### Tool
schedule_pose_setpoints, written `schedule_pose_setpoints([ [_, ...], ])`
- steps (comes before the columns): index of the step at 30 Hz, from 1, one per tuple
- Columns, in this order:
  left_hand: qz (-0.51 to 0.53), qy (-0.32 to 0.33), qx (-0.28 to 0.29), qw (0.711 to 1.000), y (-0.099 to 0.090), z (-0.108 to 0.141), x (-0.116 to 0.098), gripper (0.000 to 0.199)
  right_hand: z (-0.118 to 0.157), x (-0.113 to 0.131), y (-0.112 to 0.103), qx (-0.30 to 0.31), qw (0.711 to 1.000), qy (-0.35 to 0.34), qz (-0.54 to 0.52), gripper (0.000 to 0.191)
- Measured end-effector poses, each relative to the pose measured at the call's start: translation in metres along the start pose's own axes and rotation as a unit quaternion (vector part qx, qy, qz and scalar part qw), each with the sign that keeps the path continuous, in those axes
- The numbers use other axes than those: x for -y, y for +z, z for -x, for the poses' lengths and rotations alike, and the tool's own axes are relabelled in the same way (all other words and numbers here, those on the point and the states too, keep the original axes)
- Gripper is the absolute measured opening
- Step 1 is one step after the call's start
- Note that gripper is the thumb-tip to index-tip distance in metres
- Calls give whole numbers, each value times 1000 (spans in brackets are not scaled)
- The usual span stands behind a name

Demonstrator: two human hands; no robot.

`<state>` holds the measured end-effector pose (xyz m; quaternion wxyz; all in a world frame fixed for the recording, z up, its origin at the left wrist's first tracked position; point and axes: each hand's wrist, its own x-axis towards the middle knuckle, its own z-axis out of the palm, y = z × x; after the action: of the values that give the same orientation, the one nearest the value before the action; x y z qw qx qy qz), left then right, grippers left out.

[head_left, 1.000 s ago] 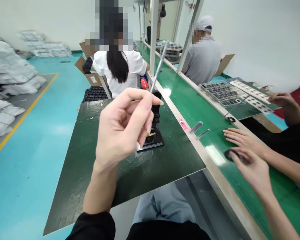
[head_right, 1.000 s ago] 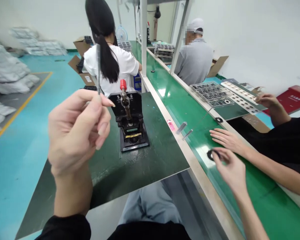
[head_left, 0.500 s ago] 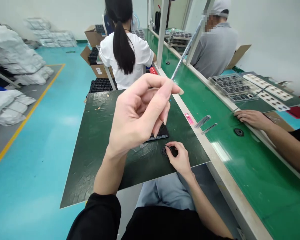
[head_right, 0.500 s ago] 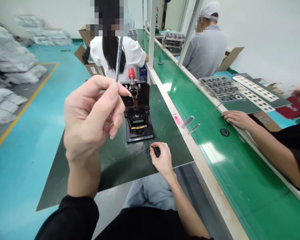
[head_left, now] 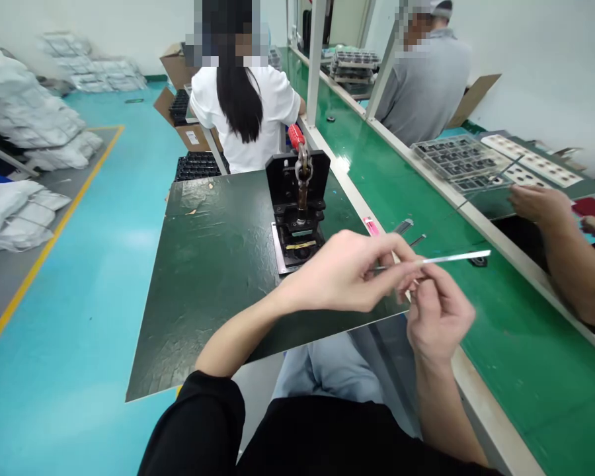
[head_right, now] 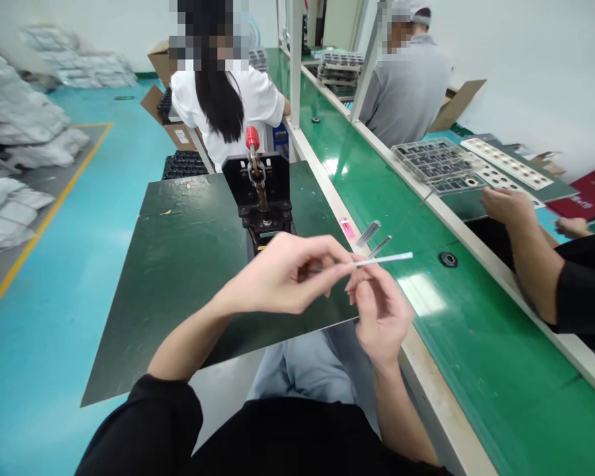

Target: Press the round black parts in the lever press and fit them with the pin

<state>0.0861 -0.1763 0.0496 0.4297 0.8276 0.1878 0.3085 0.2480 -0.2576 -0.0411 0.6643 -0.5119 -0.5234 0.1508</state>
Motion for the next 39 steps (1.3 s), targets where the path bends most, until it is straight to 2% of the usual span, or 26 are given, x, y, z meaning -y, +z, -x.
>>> schedule_pose_setpoints([
  [2, -19, 3, 37, 999, 12, 1, 11, 15, -3, 5, -5, -12, 1000, -10, 8, 24],
  [4, -13, -13, 41, 999, 20, 6, 21, 16, -3, 5, -8, 10, 1000, -11, 27, 19],
  [7, 25, -56, 41, 997, 21, 20, 38, 19, 1, 1, -9, 49, 998, 2, 32, 15],
  [9, 37, -81, 24, 996, 18, 33, 52, 24, 1, -1, -8, 33, 999, 25, 22, 15],
  [12, 54, -105, -33, 992, 14, 52, 76, 28, -2, -1, -3, -18, 999, 45, 6, 18],
  [14, 94, -119, -59, 987, 15, 63, 91, 33, -4, -1, 1, -18, 999, 50, 6, 19],
  [18, 149, -136, -70, 977, 22, 77, 106, 44, 1, -5, 10, 47, 996, 72, 4, 14],
  [23, 161, -141, -78, 974, 29, 81, 110, 45, 10, -14, 24, 200, 978, 62, 9, 12],
  [25, 120, -139, -91, 979, 31, 82, 115, 38, 6, -18, 29, 205, 977, 57, 13, 14],
  [27, 36, -135, -133, 981, 34, 83, 122, 34, -3, -23, 34, 159, 985, 59, 11, 15],
  [30, -116, -109, -175, 972, 43, 88, 129, 39, -22, -36, 47, 94, 994, 52, 4, 21],
  [32, -183, -95, -157, 966, 51, 92, 131, 44, -33, -48, 60, 116, 992, 51, -2, 26],
  [36, -259, -108, -92, 955, 65, 97, 128, 52, -42, -73, 87, 223, 973, 54, -3, 30],
  [39, -297, -128, -57, 945, 69, 97, 127, 54, -41, -86, 99, 249, 967, 43, 15, 31],
])
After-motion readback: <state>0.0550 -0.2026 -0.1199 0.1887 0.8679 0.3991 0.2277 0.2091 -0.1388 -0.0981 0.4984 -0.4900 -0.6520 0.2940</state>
